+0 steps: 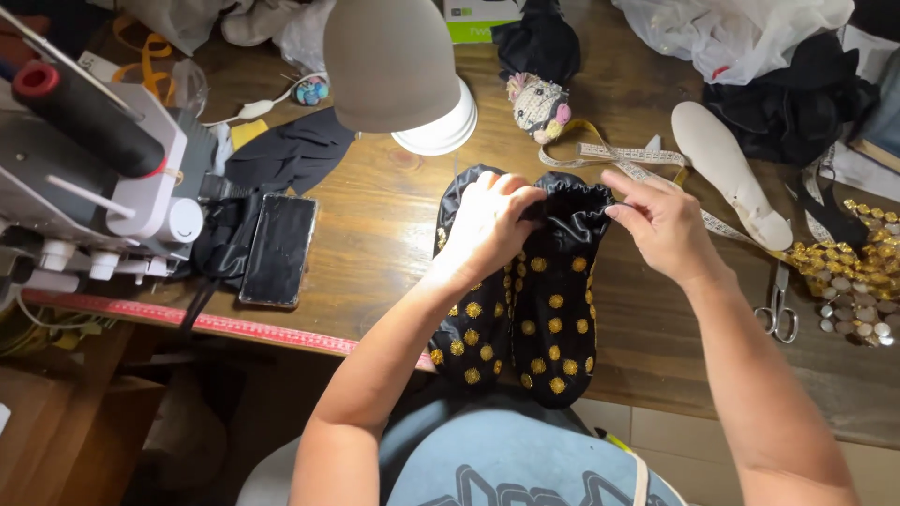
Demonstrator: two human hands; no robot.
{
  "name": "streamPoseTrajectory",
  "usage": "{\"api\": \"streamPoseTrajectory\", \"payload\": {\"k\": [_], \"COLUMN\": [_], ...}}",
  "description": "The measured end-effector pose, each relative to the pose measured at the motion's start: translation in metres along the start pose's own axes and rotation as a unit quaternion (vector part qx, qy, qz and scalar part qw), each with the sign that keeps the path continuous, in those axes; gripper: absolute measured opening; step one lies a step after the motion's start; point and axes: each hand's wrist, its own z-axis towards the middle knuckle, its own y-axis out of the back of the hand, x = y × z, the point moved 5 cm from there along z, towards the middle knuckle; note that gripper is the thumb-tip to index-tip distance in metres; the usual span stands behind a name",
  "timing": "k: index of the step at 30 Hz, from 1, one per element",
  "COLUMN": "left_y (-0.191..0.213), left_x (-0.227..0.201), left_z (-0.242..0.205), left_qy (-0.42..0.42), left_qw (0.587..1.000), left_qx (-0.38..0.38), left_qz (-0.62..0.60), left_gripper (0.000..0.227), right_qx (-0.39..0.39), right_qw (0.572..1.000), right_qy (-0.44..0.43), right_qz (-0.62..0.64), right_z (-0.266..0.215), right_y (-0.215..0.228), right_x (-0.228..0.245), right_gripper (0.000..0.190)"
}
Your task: Hand-sewing and finishing decorative fabric boots at a workbench
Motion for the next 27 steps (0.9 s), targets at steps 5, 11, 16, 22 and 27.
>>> {"api": "streamPoseTrajectory", "payload": {"k": [5, 11, 16, 22, 27], "left_y": [0.049, -0.019, -0.052, -0.015, 0.031], "left_x": [-0.041, -0.07, -0.056, -0.056, -0.05], "left_z": [0.004, 0.048, 0.057, 0.048, 0.035], "left_qy": [-0.15, -0.115, -0.127, -0.16, -0.143], "left_qw": [0.976, 0.99, 0.989, 0.981, 0.971], "left_qx": [-0.102, 0.057, -0.064, -0.029, -0.05], "left_qz": [-0.124, -0.049, -0.038, -0.11, -0.185], "left_gripper": [0.087, 0.092, 0.019, 0.027, 0.019], "right_qx": [0.091, 0.083, 0.018, -0.109, -0.002], "right_qw": [0.993, 0.989, 0.979, 0.965, 0.979], "right_qy": [0.043, 0.093, 0.123, 0.165, 0.183], "right_qz": [-0.054, -0.086, -0.164, -0.17, -0.088], "right_z": [0.019, 0.024, 0.012, 0.003, -0.002], "right_y": [0.01, 0.02, 0.03, 0.07, 0.04], "right_x": [0.027, 0.029, -0.007, -0.035, -0.013], "right_gripper": [0.014, 0.012, 0.013, 0.013, 0.008]}}
